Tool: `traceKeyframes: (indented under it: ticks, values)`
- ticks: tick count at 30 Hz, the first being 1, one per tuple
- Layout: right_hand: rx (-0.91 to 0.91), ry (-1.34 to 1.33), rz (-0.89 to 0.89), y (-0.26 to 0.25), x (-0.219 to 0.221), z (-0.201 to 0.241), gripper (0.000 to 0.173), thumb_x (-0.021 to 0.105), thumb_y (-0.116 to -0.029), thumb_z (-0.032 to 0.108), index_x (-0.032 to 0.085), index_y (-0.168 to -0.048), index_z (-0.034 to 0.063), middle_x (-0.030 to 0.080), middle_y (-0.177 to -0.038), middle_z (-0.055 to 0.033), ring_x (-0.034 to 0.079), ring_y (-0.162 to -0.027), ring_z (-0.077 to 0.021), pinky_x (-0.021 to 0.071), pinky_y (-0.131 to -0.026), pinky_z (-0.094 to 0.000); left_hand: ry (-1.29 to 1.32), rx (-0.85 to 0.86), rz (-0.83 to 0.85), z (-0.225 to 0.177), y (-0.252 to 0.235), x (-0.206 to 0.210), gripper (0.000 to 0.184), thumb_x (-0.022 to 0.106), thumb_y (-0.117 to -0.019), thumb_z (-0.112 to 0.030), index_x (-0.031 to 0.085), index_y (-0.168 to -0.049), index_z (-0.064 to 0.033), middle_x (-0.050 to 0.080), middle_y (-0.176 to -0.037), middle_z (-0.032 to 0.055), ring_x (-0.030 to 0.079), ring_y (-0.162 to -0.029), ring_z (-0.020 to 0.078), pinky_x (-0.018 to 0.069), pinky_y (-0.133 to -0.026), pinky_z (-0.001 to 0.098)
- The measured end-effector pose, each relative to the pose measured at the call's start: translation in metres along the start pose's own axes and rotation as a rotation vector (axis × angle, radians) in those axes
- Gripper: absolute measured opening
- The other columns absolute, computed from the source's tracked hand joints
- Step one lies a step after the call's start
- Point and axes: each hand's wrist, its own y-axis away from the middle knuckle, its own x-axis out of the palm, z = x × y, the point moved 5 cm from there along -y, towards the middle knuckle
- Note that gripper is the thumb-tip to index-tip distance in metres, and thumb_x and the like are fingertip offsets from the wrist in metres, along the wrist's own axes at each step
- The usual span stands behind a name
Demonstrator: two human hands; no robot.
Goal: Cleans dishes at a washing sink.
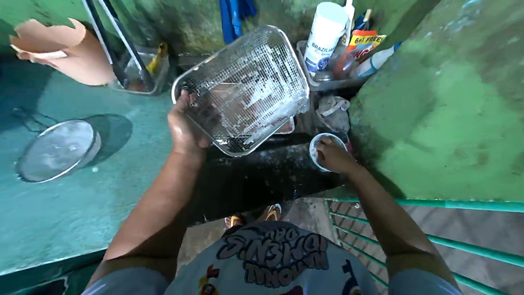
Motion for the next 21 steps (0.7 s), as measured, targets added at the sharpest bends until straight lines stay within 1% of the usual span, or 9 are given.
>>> traceKeyframes:
  ticks: [3, 5, 8, 10, 13, 15, 18, 20, 21]
  values:
    - [0.001, -0.027, 0.011, 0.001, -0.001, -0.008, 0.040, 0.066, -0.0995, 0.021, 0.063, -0.137, 0.0066, 0.046, -0.152, -0.0249, 0.041, -0.142, -0.0470, 0.0392, -0.112, -0.0649, -0.005, -0.025, 0.007, 0.000, 0.000, 0.000, 0.042, 0.025, -0.1115, -0.042, 0.055, -0.090, -0.0226, 0.065, -0.081, -0.0049, 0.068, -0.082, 0.0115, 0.0596, -0.076, 0.0328]
    - [-0.070, -0.139, -0.052, 0.000, 0.000, -0.020, 0.028, 0.067, -0.0988, 0.015, 0.071, -0.125, 0.0065, 0.062, -0.136, -0.0218, 0.057, -0.128, -0.0414, 0.0452, -0.108, -0.0621, -0.007, -0.045, -0.013, -0.002, 0.002, 0.000, 0.043, 0.025, -0.1116, -0.044, 0.057, -0.094, -0.0205, 0.067, -0.084, -0.0025, 0.070, -0.085, 0.0140, 0.0606, -0.077, 0.0361]
    - [0.108, -0.464, -0.147, 0.007, -0.029, -0.025, 0.027, 0.060, -0.1014, 0.010, 0.070, -0.127, 0.0081, 0.070, -0.121, -0.0185, 0.068, -0.107, -0.0331, 0.0540, -0.095, -0.0579, -0.027, -0.074, -0.028, -0.003, 0.005, -0.001, 0.041, 0.028, -0.1117, -0.043, 0.058, -0.108, -0.0161, 0.071, -0.096, 0.0009, 0.071, -0.089, 0.0157, 0.0613, -0.076, 0.0373]
    - [0.142, -0.708, -0.286, 0.006, -0.057, -0.006, 0.029, 0.060, -0.1036, 0.016, 0.067, -0.130, 0.0068, 0.070, -0.121, -0.0164, 0.069, -0.102, -0.0271, 0.0565, -0.089, -0.0501, -0.052, -0.086, -0.023, -0.004, 0.009, 0.001, 0.038, 0.030, -0.1120, -0.041, 0.057, -0.120, -0.0153, 0.071, -0.102, 0.0009, 0.071, -0.088, 0.0145, 0.0613, -0.073, 0.0344]
    - [-0.070, -0.985, -0.534, -0.014, -0.096, 0.060, 0.030, 0.058, -0.1026, 0.015, 0.067, -0.129, 0.0036, 0.070, -0.121, -0.0106, 0.069, -0.096, -0.0137, 0.0597, -0.082, -0.0332, -0.114, -0.100, -0.011, -0.003, 0.010, 0.000, 0.037, 0.037, -0.1109, -0.037, 0.048, -0.141, -0.0169, 0.072, -0.109, 0.0037, 0.072, -0.085, 0.0162, 0.0614, -0.068, 0.0336]
    - [-0.257, -0.969, -0.683, -0.032, -0.122, 0.120, 0.032, 0.054, -0.1038, 0.016, 0.067, -0.129, 0.0005, 0.069, -0.124, -0.0133, 0.069, -0.101, -0.0133, 0.0590, -0.086, -0.0318, -0.193, -0.107, 0.016, -0.004, 0.012, 0.005, 0.043, 0.037, -0.1100, -0.030, 0.039, -0.151, -0.0198, 0.070, -0.116, 0.0048, 0.071, -0.092, 0.0174, 0.0603, -0.072, 0.0334]
    - [-0.594, -0.742, -0.740, -0.057, -0.132, 0.219, 0.033, 0.051, -0.1039, 0.009, 0.067, -0.129, -0.0030, 0.063, -0.134, -0.0201, 0.062, -0.122, -0.0226, 0.0526, -0.103, -0.0355, -0.269, -0.108, 0.051, -0.008, 0.017, 0.014, 0.046, 0.035, -0.1079, -0.016, 0.036, -0.154, -0.0189, 0.070, -0.119, 0.0089, 0.072, -0.093, 0.0190, 0.0607, -0.073, 0.0355]
    - [-0.780, -0.383, -0.633, -0.076, -0.114, 0.268, 0.039, 0.052, -0.0971, 0.003, 0.070, -0.132, 0.0058, 0.061, -0.143, -0.0147, 0.052, -0.138, -0.0297, 0.0397, -0.117, -0.0460, -0.345, -0.068, 0.085, -0.016, 0.023, 0.018, 0.046, 0.038, -0.1053, -0.011, 0.038, -0.151, -0.0174, 0.069, -0.110, 0.0061, 0.070, -0.087, 0.0149, 0.0607, -0.072, 0.0349]
    - [-0.832, -0.196, -0.614, -0.085, -0.104, 0.281, 0.044, 0.055, -0.0931, 0.002, 0.071, -0.132, 0.0131, 0.062, -0.143, -0.0103, 0.051, -0.139, -0.0323, 0.0345, -0.119, -0.0524, -0.384, -0.073, 0.082, -0.020, 0.024, 0.017, 0.045, 0.040, -0.1060, -0.011, 0.038, -0.150, -0.0182, 0.068, -0.108, 0.0049, 0.069, -0.087, 0.0134, 0.0600, -0.073, 0.0347]
